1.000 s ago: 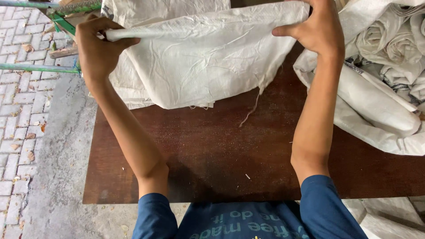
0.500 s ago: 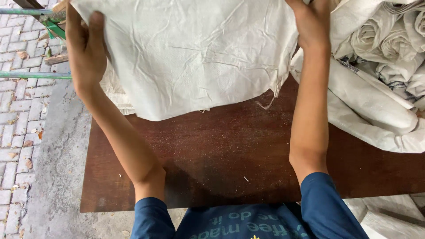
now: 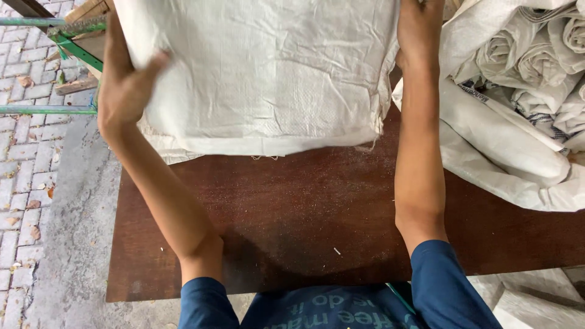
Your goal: The person folds large white sacks on a wooden table. They unfold each sack, smooth it out, fold it into a smaller rectangle, and then roll it tightly. The rolled sacks are placed into a larger sack on the table.
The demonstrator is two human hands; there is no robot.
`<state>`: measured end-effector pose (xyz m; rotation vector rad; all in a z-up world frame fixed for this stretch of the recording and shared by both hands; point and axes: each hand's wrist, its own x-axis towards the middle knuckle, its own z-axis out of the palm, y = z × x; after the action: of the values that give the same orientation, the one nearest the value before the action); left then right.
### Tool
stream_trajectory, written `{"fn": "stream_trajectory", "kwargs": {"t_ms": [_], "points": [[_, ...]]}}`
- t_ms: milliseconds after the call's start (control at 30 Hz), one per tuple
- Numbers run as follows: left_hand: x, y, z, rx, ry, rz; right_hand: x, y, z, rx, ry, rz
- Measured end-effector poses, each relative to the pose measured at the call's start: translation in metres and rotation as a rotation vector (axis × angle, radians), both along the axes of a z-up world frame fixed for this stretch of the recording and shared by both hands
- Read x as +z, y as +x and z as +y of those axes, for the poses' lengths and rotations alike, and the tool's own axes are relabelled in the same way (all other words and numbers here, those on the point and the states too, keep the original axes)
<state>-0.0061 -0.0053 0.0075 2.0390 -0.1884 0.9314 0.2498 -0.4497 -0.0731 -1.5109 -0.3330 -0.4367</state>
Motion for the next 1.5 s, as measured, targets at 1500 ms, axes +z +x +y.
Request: {"fn": "stream_trajectory", "kwargs": {"t_ms": [1500], "points": [[0.041,0.006,-0.144,-0.024,0.767,0.947,0.017,-0.131,0.131,0.513,-1.279,-0.299]]}}
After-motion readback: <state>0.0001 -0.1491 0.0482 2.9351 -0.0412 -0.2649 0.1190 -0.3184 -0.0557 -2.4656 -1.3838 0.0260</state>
